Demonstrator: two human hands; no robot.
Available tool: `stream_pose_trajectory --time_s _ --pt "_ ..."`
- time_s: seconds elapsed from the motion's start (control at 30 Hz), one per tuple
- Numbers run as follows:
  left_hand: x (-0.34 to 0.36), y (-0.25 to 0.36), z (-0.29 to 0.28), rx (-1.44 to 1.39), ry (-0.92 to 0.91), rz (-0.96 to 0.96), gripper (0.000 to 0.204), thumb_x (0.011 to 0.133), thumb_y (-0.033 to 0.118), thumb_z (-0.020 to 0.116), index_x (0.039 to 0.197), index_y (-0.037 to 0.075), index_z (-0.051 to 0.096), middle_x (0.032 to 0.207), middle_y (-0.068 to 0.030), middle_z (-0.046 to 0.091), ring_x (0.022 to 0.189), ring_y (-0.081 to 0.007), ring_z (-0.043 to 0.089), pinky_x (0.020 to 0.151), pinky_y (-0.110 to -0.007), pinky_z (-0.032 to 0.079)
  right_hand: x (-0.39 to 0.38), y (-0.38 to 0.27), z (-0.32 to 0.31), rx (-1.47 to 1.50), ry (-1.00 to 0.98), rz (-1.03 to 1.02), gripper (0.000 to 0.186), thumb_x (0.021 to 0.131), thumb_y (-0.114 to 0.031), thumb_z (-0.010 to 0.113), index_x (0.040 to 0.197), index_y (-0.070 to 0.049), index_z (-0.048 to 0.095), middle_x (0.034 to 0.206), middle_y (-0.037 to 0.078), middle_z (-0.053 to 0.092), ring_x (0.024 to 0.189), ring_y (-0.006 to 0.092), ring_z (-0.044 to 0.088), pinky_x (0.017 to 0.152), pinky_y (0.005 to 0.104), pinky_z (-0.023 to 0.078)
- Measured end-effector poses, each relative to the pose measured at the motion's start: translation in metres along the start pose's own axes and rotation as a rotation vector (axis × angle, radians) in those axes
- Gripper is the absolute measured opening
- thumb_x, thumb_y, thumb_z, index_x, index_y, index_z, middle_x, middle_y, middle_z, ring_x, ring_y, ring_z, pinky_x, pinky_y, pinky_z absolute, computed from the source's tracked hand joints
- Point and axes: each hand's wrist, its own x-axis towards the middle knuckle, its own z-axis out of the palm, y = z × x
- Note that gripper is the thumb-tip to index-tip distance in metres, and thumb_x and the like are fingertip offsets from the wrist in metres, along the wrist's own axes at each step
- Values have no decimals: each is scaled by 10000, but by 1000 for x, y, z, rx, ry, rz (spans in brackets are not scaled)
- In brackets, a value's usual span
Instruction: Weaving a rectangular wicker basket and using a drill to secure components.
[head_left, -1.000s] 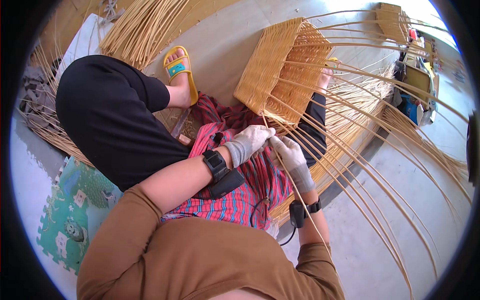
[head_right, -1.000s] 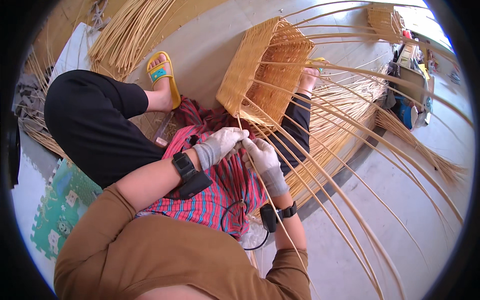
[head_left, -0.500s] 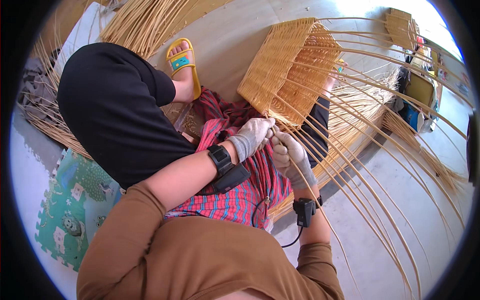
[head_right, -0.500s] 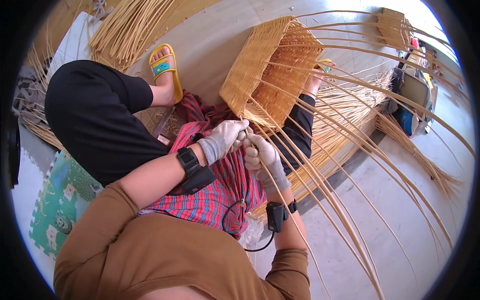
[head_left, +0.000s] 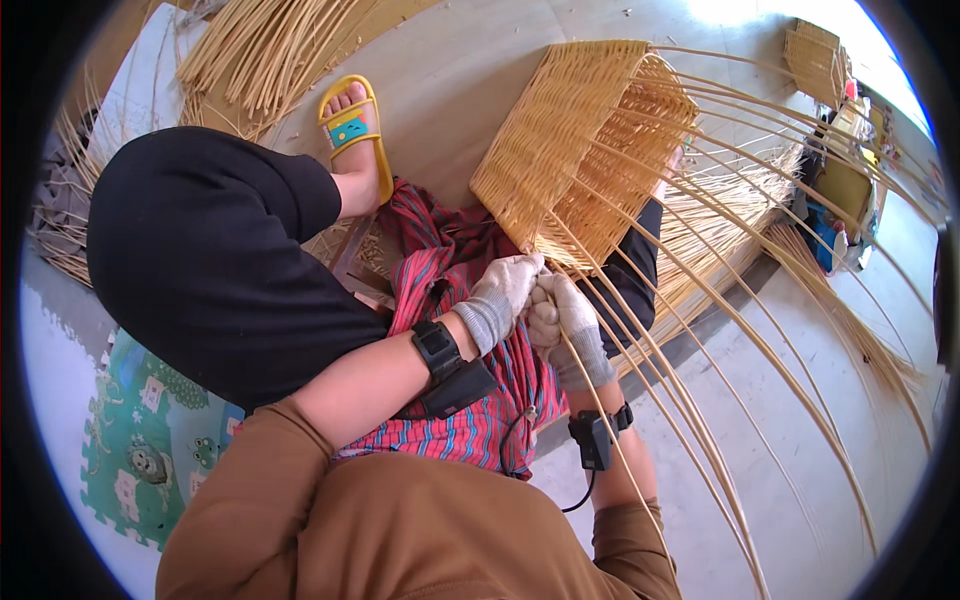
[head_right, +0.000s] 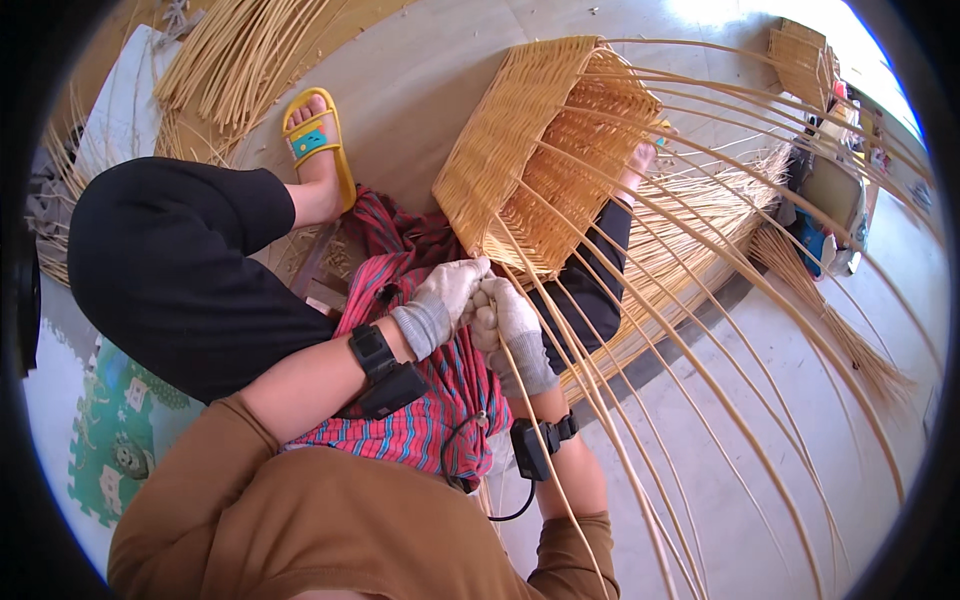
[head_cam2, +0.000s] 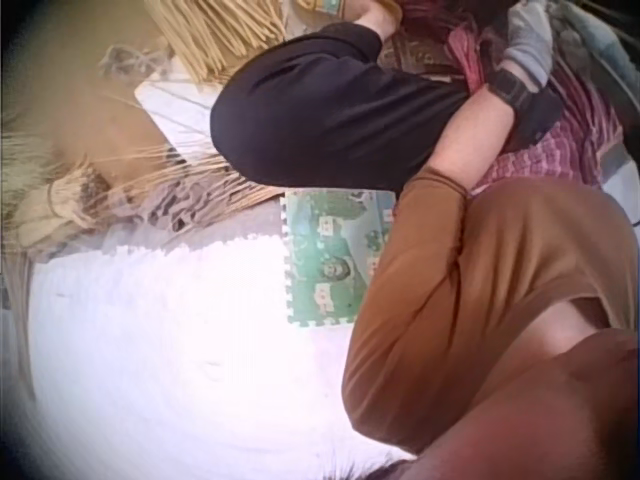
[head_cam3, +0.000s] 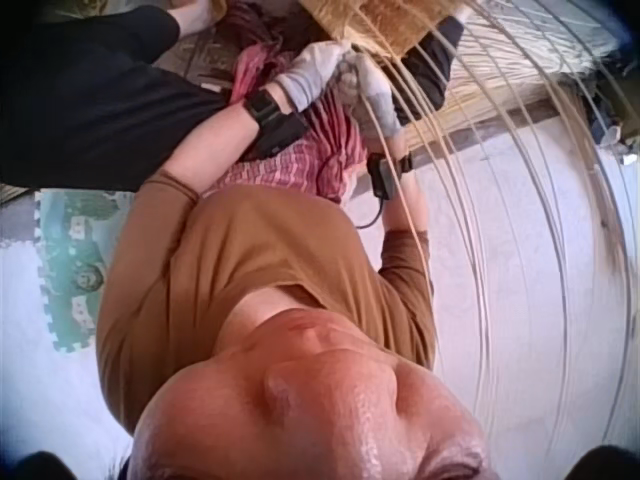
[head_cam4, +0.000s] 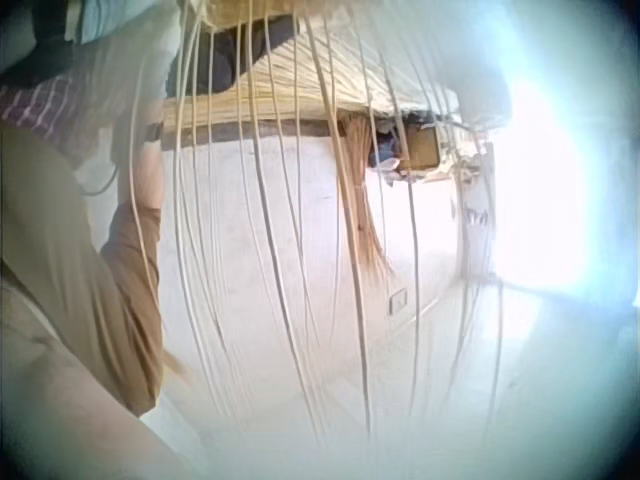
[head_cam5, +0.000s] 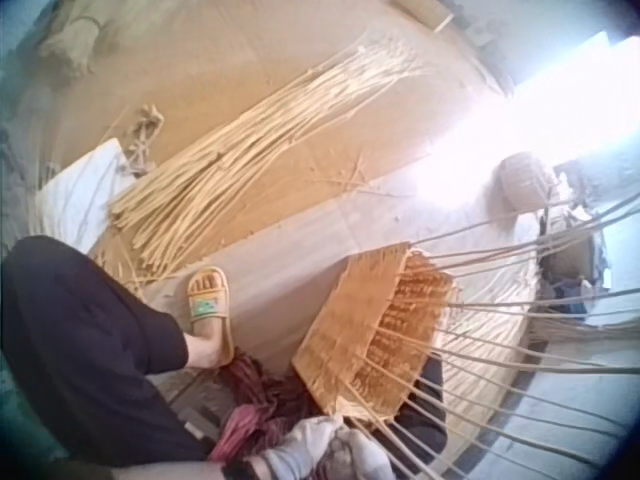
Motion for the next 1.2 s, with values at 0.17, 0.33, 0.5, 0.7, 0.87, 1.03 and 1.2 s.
stream_pose_trajectory --time_s 0.17,0.33,0.5,0.7,0.87,1.03,1.2 --pt "-10 10 8 -59 42 -20 294 1037 306 513 890 91 650 706 -37 640 527 -142 574 461 -279 474 -2 -4 6 25 23 -5 349 1034 -246 452 713 -115 495 474 -57 384 303 54 279 280 203 230" --pt "-4 7 6 -157 41 -33 291 1036 294 519 892 81 656 732 -54 654 565 -163 605 496 -304 503 -1 -6 9 22 -20 -6 375 1030 -248 465 675 -127 479 460 -61 367 302 62 273 281 212 231" --pt "8 -2 6 -119 115 -34 295 1027 291 525 887 68 658 737 -67 660 570 -185 617 513 -328 514 6 0 5 78 -56 -44 381 1026 -248 468 663 -134 476 454 -62 362 303 68 275 282 218 230" --pt "5 10 -1 74 49 47 314 1035 352 518 868 121 651 655 -19 600 480 -159 542 441 -313 448 16 6 -12 112 -406 -100 327 1052 -298 470 813 -88 543 525 -51 435 339 58 316 298 206 243" --pt "-3 8 -3 211 42 164 372 1061 388 476 969 75 657 681 9 565 528 -119 542 467 -300 486 20 26 -70 -113 -76 -331 269 1035 -312 562 936 -63 587 739 26 578 553 93 522 439 191 384" --pt "1 14 -17 346 -64 204 301 1063 293 475 1013 48 643 726 -37 612 569 -140 597 492 -324 529 24 19 -155 -354 436 -1035 457 967 -206 689 1378 -72 541 1082 80 648 809 137 629 666 249 519" --pt "3 9 -16 648 -163 124 170 1001 159 584 1060 18 659 769 -62 641 623 -172 641 540 -344 565 46 13 -157 -646 205 -1419 194 1034 -183 572 1021 -31 692 976 55 698 917 171 649 875 328 525"
